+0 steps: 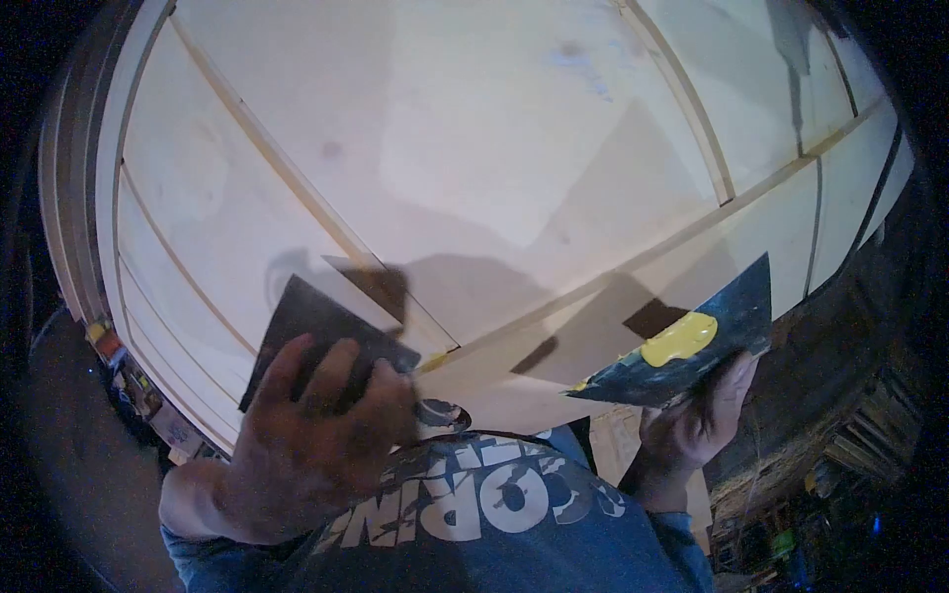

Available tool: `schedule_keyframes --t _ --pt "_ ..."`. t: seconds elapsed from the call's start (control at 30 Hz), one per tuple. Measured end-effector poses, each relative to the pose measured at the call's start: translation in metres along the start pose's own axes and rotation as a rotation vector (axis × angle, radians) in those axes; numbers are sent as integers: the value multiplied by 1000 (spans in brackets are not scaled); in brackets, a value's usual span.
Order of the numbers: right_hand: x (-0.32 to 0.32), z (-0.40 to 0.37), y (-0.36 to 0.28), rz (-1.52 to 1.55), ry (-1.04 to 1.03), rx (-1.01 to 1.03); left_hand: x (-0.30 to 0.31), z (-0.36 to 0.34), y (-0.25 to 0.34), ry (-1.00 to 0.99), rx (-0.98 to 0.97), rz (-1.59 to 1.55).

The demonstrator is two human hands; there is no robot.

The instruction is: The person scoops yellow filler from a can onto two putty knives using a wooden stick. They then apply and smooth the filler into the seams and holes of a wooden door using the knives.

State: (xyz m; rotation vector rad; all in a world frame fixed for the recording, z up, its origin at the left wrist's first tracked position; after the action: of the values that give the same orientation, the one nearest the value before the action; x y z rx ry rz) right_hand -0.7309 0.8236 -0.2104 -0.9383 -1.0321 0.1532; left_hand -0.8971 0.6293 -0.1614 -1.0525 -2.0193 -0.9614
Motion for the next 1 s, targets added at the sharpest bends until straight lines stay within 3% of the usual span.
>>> schedule_keyframes --t 0.33,0.53,0.67,0.73,0.9,1.0 --pt "5 -6 7 84 103 -53 -6 10 11 3 -36 54" --pt "2 4 -8 -83 -15 86 -12 3 8 -77 -97 21" --pt "8 -11 19 302 148 -220 -18 -12 3 -146 -35 22" --pt "8 -16 27 458 239 -340 -14 -11 2 -79 -8 56" --pt "1 4 -2 61 15 0 -5 0 11 13 -20 22" --pt "0 5 -2 85 94 -23 -16 -2 14 36 -45 94"
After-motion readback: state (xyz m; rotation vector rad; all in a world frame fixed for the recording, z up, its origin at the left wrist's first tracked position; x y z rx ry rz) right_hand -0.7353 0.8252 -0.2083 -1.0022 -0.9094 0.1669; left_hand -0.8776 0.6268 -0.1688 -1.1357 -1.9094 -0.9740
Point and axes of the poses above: each hand's wrist, its own z-axis towards the middle knuckle, its own x-axis out of the back of the hand, y = z × x, the point moved 8 cm from there along z, towards the middle knuckle, and after that the axes turned 9 degrees about x, right-handed, at the moved point
